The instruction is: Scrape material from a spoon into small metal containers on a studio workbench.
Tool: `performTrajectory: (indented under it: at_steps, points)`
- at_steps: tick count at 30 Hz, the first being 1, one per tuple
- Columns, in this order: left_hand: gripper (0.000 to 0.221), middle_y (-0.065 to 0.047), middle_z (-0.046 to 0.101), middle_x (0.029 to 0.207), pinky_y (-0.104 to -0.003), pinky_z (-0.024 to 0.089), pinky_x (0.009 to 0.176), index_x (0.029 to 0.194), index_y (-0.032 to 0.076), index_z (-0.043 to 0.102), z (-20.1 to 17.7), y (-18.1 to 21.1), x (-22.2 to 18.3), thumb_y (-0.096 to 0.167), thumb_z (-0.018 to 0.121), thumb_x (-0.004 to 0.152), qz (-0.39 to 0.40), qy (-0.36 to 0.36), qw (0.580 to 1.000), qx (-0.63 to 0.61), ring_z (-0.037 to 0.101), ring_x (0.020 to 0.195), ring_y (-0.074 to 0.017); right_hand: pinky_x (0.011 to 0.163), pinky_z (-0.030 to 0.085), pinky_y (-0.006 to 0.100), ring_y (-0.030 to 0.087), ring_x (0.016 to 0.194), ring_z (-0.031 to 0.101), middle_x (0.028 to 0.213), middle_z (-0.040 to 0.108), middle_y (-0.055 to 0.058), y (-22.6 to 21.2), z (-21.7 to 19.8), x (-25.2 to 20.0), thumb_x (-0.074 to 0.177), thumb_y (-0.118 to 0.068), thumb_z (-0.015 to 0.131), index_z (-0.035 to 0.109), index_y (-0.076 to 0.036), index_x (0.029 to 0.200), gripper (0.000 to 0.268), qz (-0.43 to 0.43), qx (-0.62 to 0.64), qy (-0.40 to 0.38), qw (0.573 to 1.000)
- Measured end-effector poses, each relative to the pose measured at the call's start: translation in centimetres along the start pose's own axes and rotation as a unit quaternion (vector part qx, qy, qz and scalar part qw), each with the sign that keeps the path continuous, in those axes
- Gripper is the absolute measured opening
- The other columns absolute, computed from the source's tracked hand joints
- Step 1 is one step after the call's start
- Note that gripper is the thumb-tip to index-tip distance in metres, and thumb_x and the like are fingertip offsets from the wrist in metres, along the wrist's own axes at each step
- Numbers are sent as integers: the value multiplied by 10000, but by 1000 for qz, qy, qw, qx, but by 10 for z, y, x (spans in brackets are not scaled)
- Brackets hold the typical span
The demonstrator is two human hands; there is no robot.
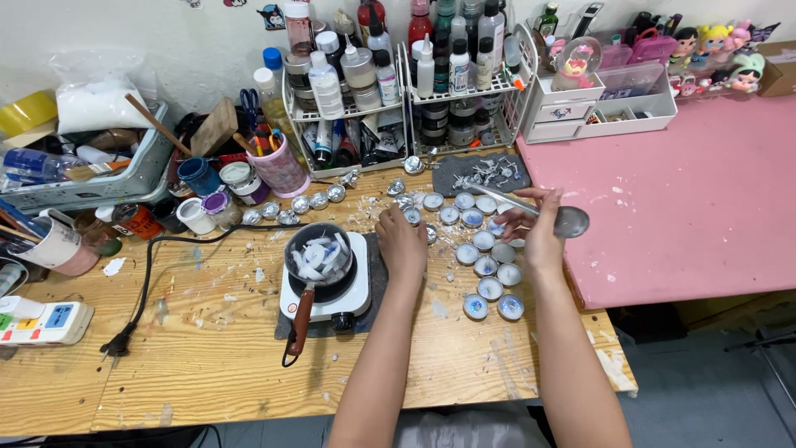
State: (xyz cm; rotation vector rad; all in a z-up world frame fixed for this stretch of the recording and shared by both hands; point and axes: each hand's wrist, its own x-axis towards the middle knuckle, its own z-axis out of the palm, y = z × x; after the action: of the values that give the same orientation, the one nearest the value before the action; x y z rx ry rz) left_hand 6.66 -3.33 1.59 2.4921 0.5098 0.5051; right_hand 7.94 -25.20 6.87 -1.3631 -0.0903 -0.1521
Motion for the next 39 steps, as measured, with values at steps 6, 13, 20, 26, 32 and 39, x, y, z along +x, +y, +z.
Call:
performTrajectory:
  at_steps: [6, 13, 20, 26, 32, 39]
  points:
    - [587, -113, 556, 1425, -505, 363, 1179, 1386, 83, 548, -43, 39, -52, 343, 762, 905, 105, -247, 963, 10, 498, 1356, -289, 541, 519, 285, 139, 579, 574, 759, 658, 114, 18, -15, 10, 1096, -604, 257, 601, -8, 1071, 689, 3, 0, 23, 1000]
    - [728, -147, 602, 1372, -530, 402, 1086, 1466, 70, 513, -10, 25, -59, 295, 797, 835, 172, -221, 958, -67, 534, 1304, -316, 545, 521, 290, 143, 586, 580, 766, 657, 120, 17, -13, 8, 1087, -610, 299, 603, -2, 1043, 681, 12, -6, 7, 1000]
    - [568, -120, 568, 1331, -414, 523, 982, 1368, 79, 581, -48, 33, -59, 203, 790, 855, 136, -198, 963, -123, 644, 1122, -295, 588, 567, 295, 153, 645, 643, 790, 677, 124, 16, -12, 9, 1086, -604, 295, 626, 10, 1027, 699, 27, -4, 4, 1000]
    - [493, -117, 540, 1338, -339, 585, 896, 1334, 76, 622, -55, 3, -57, 71, 760, 862, 147, -159, 953, -213, 697, 1030, -246, 617, 590, 300, 164, 660, 659, 811, 683, 131, 9, -4, 3, 1098, -470, 418, 634, 22, 1043, 540, 44, 5, -16, 999]
    - [523, -123, 572, 1300, -303, 614, 845, 1339, 74, 552, -46, -13, -56, 96, 780, 869, 101, -159, 946, -265, 691, 1029, -214, 661, 588, 278, 146, 734, 679, 880, 705, 94, 3, 2, -5, 977, -166, 703, 641, 14, 1086, 220, 52, 8, -23, 998]
    - [492, -79, 647, 1163, -284, 598, 780, 1293, 55, 496, -40, -16, -52, 90, 772, 888, 47, -138, 876, -460, 675, 1014, -152, 668, 508, 243, 119, 765, 605, 904, 671, 50, 17, -2, -7, 953, -91, 767, 686, 32, 1131, 231, 101, 130, -114, 980]
